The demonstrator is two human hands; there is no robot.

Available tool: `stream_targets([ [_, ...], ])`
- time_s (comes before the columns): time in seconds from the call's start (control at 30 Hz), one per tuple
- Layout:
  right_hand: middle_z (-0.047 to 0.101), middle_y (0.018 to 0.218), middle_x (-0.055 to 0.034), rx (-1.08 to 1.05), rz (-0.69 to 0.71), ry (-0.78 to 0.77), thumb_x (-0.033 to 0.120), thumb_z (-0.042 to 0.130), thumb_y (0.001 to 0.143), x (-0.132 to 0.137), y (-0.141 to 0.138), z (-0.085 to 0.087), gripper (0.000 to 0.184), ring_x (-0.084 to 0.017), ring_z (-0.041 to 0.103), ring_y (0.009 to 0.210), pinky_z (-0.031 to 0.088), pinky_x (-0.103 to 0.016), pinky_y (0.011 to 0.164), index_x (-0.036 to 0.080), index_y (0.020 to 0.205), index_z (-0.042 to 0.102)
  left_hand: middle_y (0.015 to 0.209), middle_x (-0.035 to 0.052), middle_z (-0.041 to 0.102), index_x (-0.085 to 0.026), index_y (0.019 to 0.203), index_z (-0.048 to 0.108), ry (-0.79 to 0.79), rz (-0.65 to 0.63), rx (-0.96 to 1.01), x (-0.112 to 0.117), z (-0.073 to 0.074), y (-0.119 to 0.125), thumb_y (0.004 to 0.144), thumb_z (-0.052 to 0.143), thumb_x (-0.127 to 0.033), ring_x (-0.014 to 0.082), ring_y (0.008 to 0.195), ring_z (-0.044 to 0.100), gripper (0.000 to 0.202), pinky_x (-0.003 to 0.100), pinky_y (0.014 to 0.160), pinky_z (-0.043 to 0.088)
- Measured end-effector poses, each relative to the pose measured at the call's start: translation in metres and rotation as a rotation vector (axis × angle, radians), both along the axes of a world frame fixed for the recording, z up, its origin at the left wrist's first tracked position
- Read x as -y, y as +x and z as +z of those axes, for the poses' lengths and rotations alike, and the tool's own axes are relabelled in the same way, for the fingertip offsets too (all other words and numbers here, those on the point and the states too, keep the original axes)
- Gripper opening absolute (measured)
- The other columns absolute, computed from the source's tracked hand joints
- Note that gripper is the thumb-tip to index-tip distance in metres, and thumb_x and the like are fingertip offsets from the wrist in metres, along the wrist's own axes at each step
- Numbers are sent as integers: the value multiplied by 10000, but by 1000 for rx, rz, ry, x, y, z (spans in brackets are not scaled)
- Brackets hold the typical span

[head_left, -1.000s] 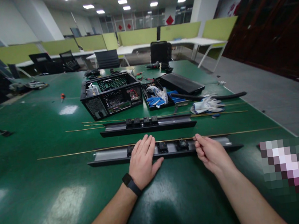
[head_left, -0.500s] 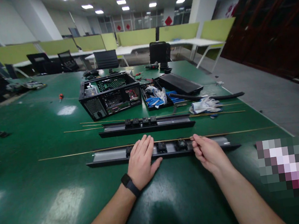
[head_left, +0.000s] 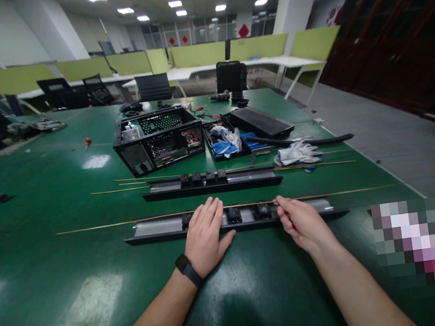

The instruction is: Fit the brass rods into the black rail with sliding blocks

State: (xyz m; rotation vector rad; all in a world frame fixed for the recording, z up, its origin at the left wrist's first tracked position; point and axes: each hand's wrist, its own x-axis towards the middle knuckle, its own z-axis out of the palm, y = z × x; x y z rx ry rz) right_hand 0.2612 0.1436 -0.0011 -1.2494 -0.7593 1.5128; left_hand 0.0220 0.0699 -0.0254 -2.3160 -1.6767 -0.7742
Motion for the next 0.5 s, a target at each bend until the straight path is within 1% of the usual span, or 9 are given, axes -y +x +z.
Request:
stream_targets([
  [0.1, 532, 570, 25, -35, -52, -15, 274, 736, 799, -2, 4, -1, 175, -35, 344, 335, 195, -124, 234, 146, 775, 619, 1492, 141, 460, -147, 1507, 327, 10, -2, -4, 0, 1, -1, 901, 586, -392, 304, 1426, 363, 703, 488, 1164, 318],
  [0.23, 528, 565, 29, -33, -101, -1, 289, 758, 781, -2, 8, -1, 205, -35, 351, 335, 206, -126, 238, 150, 762, 608, 1485, 144, 468, -139, 1502, 332, 9, 7, 0, 0, 2, -1, 898, 592, -394, 304, 1426, 363, 705, 487, 1162, 324],
  [0.3, 545, 574, 22, -18, -77, 15, 331, 768, 773, -1, 7, -2, 238, -36, 360, 331, 200, -127, 238, 146, 783, 618, 1490, 142, 462, -139, 1497, 341, 2, 11, 3, 0, 1, -1, 893, 598, -399, 302, 1427, 361, 706, 485, 1165, 322],
  [0.4, 563, 576, 14, 24, -5, 30, 391, 787, 750, 1, 2, -2, 301, -37, 361, 314, 171, -130, 236, 142, 806, 628, 1493, 143, 458, -131, 1489, 353, 1, 15, 7, 0, 0, 0, 895, 598, -402, 298, 1430, 356, 698, 480, 1172, 309],
  [0.5, 560, 552, 14, 68, 29, 35, 416, 791, 742, 2, -2, -2, 329, -36, 347, 287, 153, -136, 235, 149, 766, 601, 1485, 146, 467, -130, 1490, 352, 7, 13, 8, 0, 0, 0, 894, 598, -401, 301, 1429, 358, 699, 487, 1171, 308],
])
